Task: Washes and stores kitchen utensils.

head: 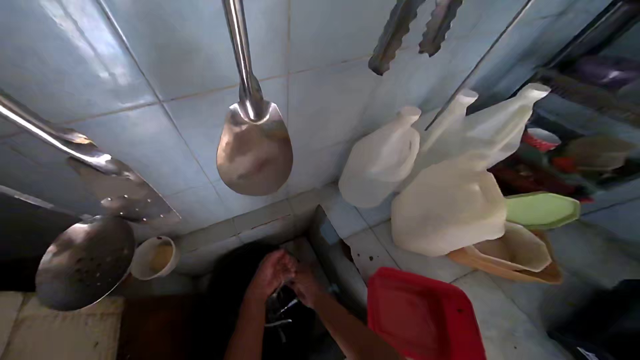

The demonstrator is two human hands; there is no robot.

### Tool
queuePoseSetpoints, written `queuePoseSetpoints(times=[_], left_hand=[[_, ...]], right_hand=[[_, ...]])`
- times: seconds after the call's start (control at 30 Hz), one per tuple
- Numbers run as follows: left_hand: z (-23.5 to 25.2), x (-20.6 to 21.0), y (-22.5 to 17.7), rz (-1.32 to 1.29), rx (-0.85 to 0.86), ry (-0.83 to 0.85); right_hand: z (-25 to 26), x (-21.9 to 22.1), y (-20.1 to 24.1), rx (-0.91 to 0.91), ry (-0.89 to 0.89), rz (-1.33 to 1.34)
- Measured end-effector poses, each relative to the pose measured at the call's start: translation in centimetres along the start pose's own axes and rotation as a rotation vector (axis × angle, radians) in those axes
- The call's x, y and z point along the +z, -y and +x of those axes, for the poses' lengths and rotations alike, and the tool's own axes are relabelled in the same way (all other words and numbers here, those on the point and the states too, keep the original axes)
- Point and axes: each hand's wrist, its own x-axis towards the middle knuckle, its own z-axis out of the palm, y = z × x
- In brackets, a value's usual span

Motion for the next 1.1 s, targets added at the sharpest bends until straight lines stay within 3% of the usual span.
queuePoseSetpoints(times=[0.07,0.17,0.27,0.33,0.47,0.67,0.73,0.83,0.97,1.03,1.1], left_hand=[[-2.3,2.7,-4.0,0.470,0.036,0.055],[-5.9,3.8,-8.1,0.925,0.180,-0.087],[-8.2,1.7,-8.9,0.893,0.382,-0.293],[-8.8,0.0,-8.0,0.792,0.392,-0.364],[-7.7,-3.9,-3.8,0.745,0.179,-0.429],[-4.0,-11.3,4.3,0.926,-0.066,-0.542],[-2.8,-12.9,6.1,0.706,-0.068,-0.615],[-1.7,-13.4,7.0,0.147,-0.019,-0.781],[0.9,-14.3,9.2,0.051,0.072,-1.043],[2.1,-13.0,10.1,-0.066,0.164,-0.962],[3.3,-11.4,10.0,-0.412,0.236,-0.657]], right_hand=[[-1.1,1.5,1.8,-0.062,0.091,-0.105],[-3.5,3.7,6.0,-0.222,0.272,-0.463],[-4.2,4.8,9.4,-0.357,0.483,-0.780],[-4.9,5.0,11.1,-0.443,0.563,-0.882],[-6.3,4.4,12.9,-0.483,0.517,-0.904],[-7.6,1.6,12.1,-0.481,0.259,-0.831],[-7.8,0.8,11.4,-0.419,0.177,-0.825],[-6.9,-0.7,9.7,-0.383,0.096,-0.766],[-5.6,-1.8,8.7,-0.341,0.026,-0.682],[-4.8,-2.1,8.3,-0.317,0.016,-0.661],[-3.8,-2.0,7.7,-0.277,0.001,-0.616]])
